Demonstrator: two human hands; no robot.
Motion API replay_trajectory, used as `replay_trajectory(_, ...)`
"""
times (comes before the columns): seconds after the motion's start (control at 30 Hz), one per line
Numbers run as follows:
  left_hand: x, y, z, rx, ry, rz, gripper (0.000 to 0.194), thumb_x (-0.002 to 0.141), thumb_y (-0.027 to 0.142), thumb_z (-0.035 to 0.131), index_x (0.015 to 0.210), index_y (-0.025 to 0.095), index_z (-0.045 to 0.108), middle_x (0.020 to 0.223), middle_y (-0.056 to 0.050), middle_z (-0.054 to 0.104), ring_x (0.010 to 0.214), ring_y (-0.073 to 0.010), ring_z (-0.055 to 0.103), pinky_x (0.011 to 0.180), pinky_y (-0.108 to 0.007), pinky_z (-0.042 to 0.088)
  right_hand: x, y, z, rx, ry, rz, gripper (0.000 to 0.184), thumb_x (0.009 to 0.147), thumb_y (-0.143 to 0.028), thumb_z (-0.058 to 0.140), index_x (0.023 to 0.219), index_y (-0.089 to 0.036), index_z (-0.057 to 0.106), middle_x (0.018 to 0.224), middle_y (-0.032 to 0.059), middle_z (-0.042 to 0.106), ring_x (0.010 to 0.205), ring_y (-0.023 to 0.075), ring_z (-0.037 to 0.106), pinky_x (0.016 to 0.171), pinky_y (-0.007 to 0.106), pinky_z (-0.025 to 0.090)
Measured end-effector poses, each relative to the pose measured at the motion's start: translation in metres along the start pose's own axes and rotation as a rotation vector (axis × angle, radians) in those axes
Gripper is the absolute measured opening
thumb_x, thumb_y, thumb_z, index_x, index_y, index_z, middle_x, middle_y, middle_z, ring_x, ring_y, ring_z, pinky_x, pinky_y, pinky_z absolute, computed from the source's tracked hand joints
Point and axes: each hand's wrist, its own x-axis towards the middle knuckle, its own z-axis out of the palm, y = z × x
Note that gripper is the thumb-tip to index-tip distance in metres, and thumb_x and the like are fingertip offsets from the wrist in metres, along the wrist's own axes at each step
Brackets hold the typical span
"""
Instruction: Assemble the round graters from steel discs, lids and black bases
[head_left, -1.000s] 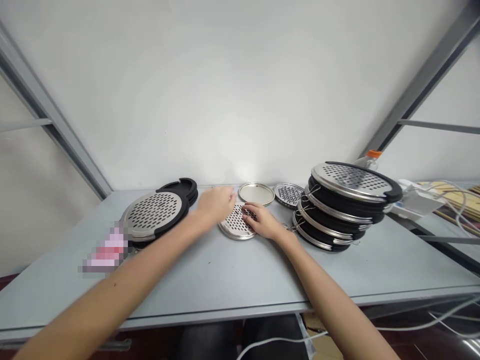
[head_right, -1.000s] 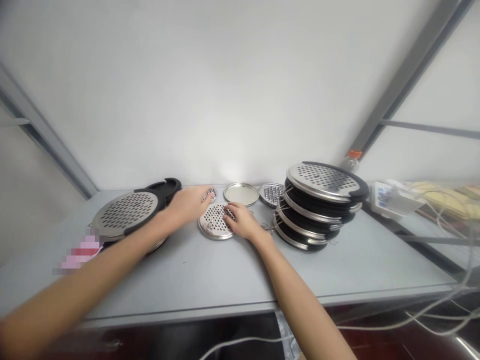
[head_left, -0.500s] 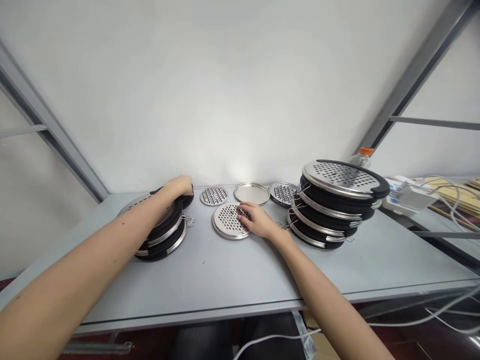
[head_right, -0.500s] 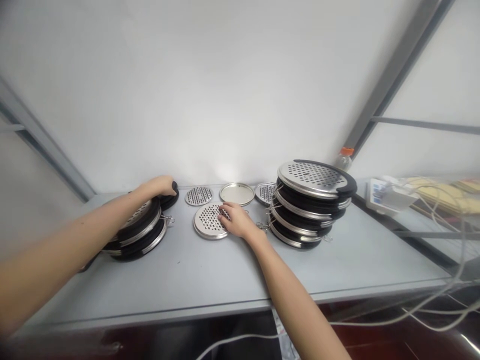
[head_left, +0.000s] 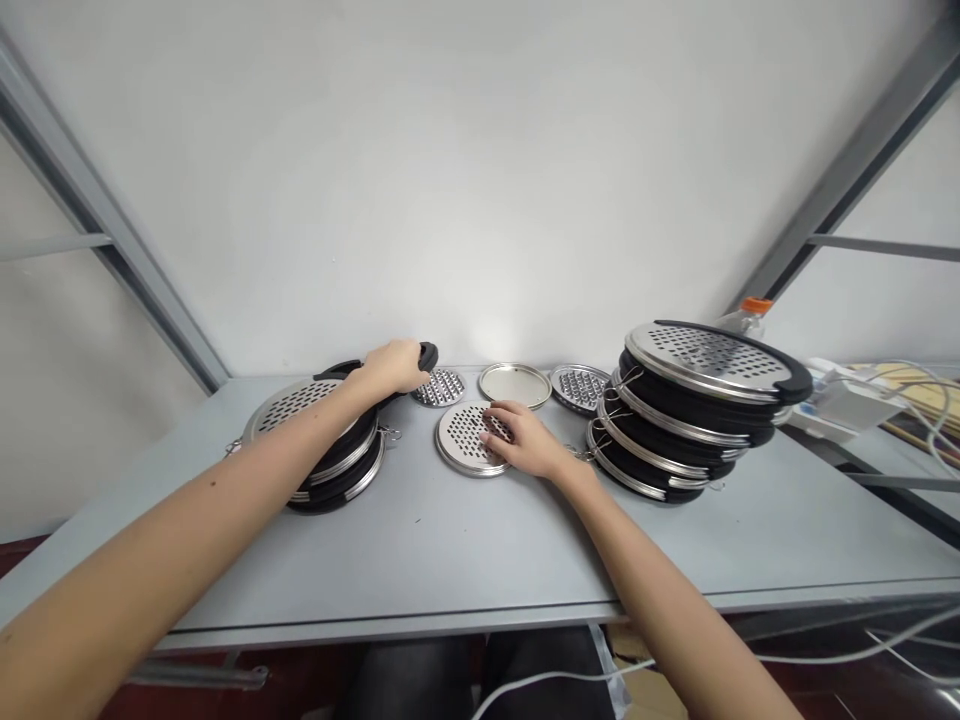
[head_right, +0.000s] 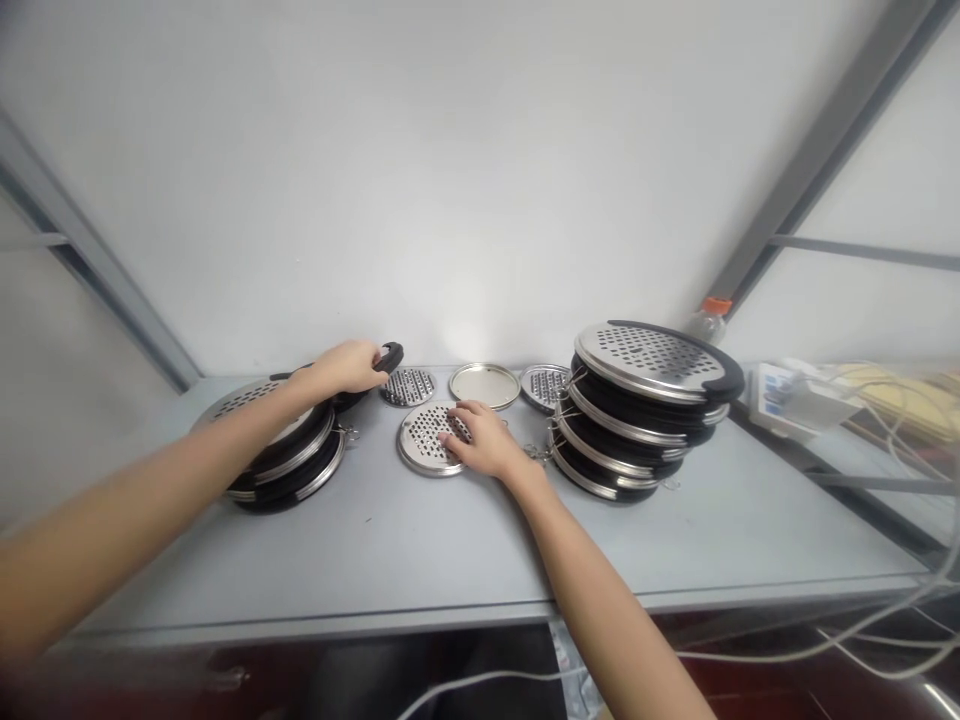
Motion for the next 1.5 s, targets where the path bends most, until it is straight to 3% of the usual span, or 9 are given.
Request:
replay_trajectory(0.13,-0.022,0.009,0.005,-0.043,0.081,0.083,0.023,0.083,0.031,0.052,0.096,0.017,0.065,0.093,-0.009,0.069,0.084,-0.0231,0.064,0.066,-0.029,0.046,-0.001,-0.01,-0.003,0.034,-0.08,-0.138,0.059,0.076,-0.055,0.064,0.12,-0.016,0.059,0.129,0.0159,0.055,0.12,0.0295,0.05,0.103,0.044,0.038)
replay_trajectory(0.23,-0.041,0.014,0.015,-0.061,0.151,0.168,0.023,0.088,0.028,0.045,0.097,0.019,0.064,0.093,-0.007,0.068,0.086,-0.0228,0.063,0.072,-0.032,0.047,-0.003,-0.014,-0.002,0.049,-0.15,-0.186,0.083,0.062,-0.065,0.07,0.127,-0.016,0.055,0.135,0.0176,0.049,0.125,0.0332,0.045,0.105,0.047,0.036)
replay_trajectory(0.37,-0.064,0.019,0.04,-0.1,0.418,0.434,0.021,0.09,0.019,0.047,0.104,0.015,0.062,0.097,-0.008,0.065,0.093,-0.0231,0.06,0.088,-0.039,0.045,-0.004,-0.013,0.003,0.024,-0.13,-0.2,0.095,0.053,-0.067,0.074,0.13,-0.016,0.051,0.137,0.0188,0.046,0.127,0.0357,0.043,0.105,0.049,0.034)
replay_trajectory(0.5,-0.079,0.016,0.068,-0.289,0.622,0.655,0.028,0.093,0.017,0.045,0.12,0.018,0.053,0.103,-0.006,0.062,0.099,-0.0197,0.057,0.107,-0.047,0.033,-0.002,-0.018,0.002,0.047,-0.11,-0.235,0.085,0.058,-0.059,0.076,0.129,-0.018,0.052,0.133,0.0168,0.051,0.12,0.0336,0.048,0.102,0.048,0.037)
replay_trajectory(0.63,-0.087,0.005,0.085,-0.502,0.716,0.735,0.033,0.093,0.016,0.047,0.125,0.021,0.049,0.106,-0.006,0.059,0.105,-0.0205,0.055,0.104,-0.045,0.039,0.0,-0.031,-0.006,0.106,-0.112,-0.256,0.069,0.067,-0.039,0.075,0.128,-0.018,0.053,0.13,0.0133,0.055,0.118,0.0289,0.051,0.1,0.041,0.041)
replay_trajectory(0.83,-0.102,-0.007,0.075,-0.662,0.74,0.781,0.035,0.091,0.015,0.052,0.125,0.019,0.052,0.107,-0.008,0.059,0.1,-0.0204,0.057,0.088,-0.034,0.049,-0.004,-0.027,-0.014,0.178,-0.075,-0.053,0.056,0.069,-0.036,0.073,0.121,-0.018,0.059,0.108,0.0095,0.069,0.093,0.0252,0.066,0.083,0.037,0.051)
replay_trajectory(1.03,-0.113,-0.001,0.066,-0.898,0.922,0.701,0.03,0.089,0.013,0.053,0.119,0.018,0.057,0.102,-0.007,0.059,0.093,-0.0186,0.057,0.081,-0.032,0.05,-0.003,-0.016,-0.012,0.401,0.205,0.064,0.038,0.076,-0.038,0.068,0.109,-0.019,0.065,0.107,0.0086,0.071,0.097,0.0251,0.067,0.083,0.037,0.053)
replay_trajectory(1.27,-0.117,-0.007,0.072,-0.73,0.849,0.887,0.04,0.089,0.01,0.052,0.127,0.017,0.05,0.106,-0.011,0.058,0.099,-0.0222,0.058,0.084,-0.037,0.051,0.003,0.0,-0.015,0.611,0.428,0.157,0.034,0.082,-0.045,0.061,0.106,-0.021,0.067,0.105,0.0068,0.071,0.098,0.025,0.066,0.089,0.041,0.052)
replay_trajectory(1.5,-0.116,-0.011,0.082,-0.434,0.576,1.061,0.037,0.09,0.008,0.049,0.128,0.012,0.048,0.104,-0.013,0.06,0.106,-0.0238,0.054,0.095,-0.046,0.046,0.005,0.01,-0.024,0.573,0.501,0.145,0.035,0.086,-0.047,0.055,0.104,-0.02,0.069,0.1,0.0056,0.072,0.096,0.0236,0.066,0.085,0.037,0.052)
